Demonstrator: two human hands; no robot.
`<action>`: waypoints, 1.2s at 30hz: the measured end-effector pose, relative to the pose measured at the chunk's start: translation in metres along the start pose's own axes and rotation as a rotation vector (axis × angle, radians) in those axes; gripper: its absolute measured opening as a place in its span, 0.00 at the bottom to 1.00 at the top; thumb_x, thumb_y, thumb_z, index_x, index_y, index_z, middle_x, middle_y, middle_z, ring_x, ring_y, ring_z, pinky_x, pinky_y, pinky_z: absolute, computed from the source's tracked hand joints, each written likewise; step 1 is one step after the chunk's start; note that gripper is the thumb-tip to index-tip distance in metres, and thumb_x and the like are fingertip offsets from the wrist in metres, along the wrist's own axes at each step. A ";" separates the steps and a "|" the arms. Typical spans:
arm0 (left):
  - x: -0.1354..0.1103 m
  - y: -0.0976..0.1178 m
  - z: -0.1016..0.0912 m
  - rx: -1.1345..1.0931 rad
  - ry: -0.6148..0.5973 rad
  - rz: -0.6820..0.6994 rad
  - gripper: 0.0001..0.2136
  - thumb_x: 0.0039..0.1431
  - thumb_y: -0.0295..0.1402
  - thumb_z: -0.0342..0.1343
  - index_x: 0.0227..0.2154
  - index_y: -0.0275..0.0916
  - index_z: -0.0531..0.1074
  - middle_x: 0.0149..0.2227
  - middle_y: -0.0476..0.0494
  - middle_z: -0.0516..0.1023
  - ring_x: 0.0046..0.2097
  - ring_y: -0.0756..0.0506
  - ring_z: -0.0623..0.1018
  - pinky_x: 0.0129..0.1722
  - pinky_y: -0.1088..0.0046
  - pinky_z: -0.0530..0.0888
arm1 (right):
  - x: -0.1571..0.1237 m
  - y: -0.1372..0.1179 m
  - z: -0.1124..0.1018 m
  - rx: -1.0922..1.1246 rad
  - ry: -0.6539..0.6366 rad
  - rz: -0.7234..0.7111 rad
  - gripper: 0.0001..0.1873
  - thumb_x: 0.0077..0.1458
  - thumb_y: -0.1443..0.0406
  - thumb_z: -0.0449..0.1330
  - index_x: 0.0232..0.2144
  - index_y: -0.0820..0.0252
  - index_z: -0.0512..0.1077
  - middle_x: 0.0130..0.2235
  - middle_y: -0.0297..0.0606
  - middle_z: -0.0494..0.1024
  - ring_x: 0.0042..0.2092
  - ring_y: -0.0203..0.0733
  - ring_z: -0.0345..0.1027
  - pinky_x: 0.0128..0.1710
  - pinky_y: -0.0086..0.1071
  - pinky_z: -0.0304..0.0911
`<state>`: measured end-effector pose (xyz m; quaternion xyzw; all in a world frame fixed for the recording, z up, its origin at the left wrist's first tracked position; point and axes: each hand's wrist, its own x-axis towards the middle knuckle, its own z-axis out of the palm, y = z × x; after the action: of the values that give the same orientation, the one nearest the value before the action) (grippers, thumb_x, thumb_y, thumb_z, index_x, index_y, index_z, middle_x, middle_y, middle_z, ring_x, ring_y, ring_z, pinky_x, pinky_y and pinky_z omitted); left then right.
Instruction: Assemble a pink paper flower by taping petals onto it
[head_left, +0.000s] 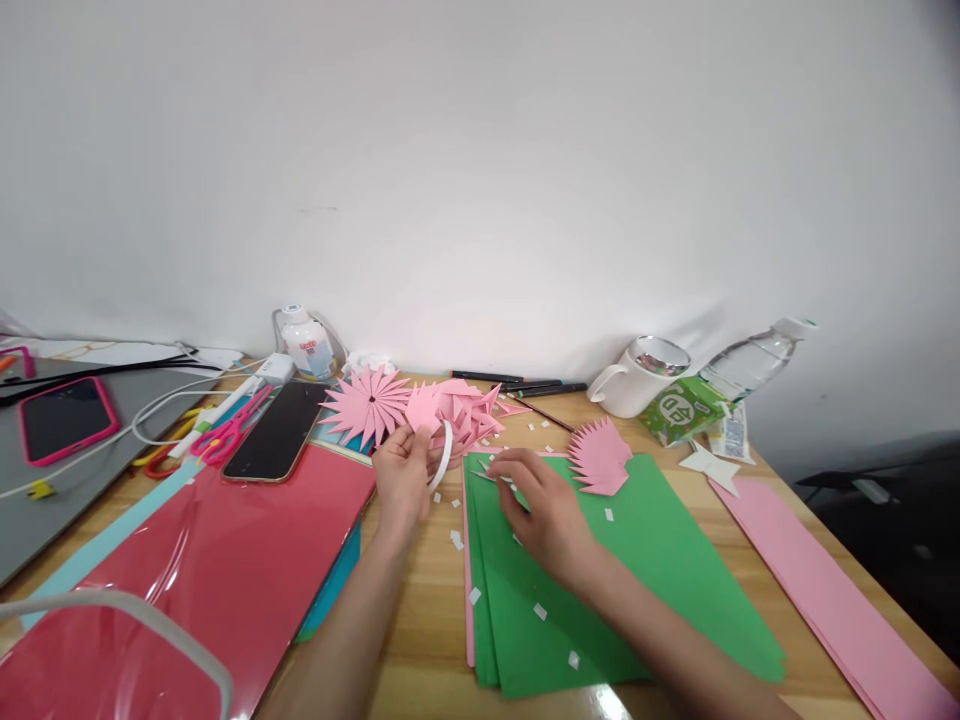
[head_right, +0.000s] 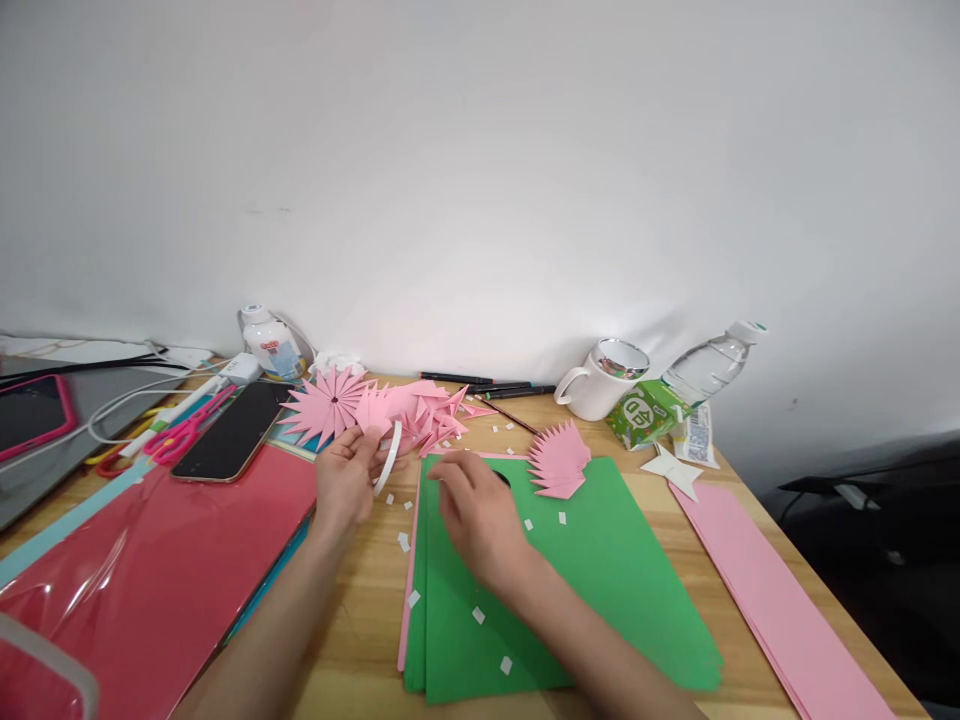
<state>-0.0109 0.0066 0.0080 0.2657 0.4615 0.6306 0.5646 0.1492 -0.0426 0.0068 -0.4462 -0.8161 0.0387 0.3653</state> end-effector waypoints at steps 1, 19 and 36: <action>0.000 0.001 0.001 -0.046 0.004 -0.028 0.14 0.38 0.37 0.64 0.25 0.36 0.66 0.22 0.49 0.76 0.24 0.44 0.80 0.24 0.72 0.75 | -0.005 0.008 -0.001 -0.054 -0.078 0.081 0.12 0.54 0.75 0.51 0.38 0.59 0.68 0.38 0.42 0.71 0.41 0.45 0.68 0.39 0.38 0.68; -0.003 0.001 0.002 0.016 -0.094 -0.011 0.16 0.39 0.40 0.66 0.24 0.35 0.67 0.20 0.47 0.77 0.17 0.48 0.75 0.14 0.78 0.69 | -0.024 0.026 -0.025 0.972 -0.080 0.721 0.30 0.54 0.62 0.58 0.58 0.53 0.58 0.50 0.43 0.73 0.48 0.44 0.69 0.47 0.40 0.64; -0.005 0.010 0.002 -0.195 -0.148 -0.211 0.14 0.40 0.36 0.66 0.22 0.36 0.67 0.10 0.57 0.65 0.10 0.58 0.59 0.09 0.85 0.54 | -0.008 -0.028 0.015 1.258 0.074 1.008 0.22 0.40 0.55 0.69 0.29 0.60 0.63 0.37 0.38 0.77 0.26 0.36 0.72 0.30 0.30 0.63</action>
<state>-0.0128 0.0030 0.0182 0.2054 0.3804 0.5883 0.6834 0.1229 -0.0620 0.0024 -0.4725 -0.3292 0.6362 0.5135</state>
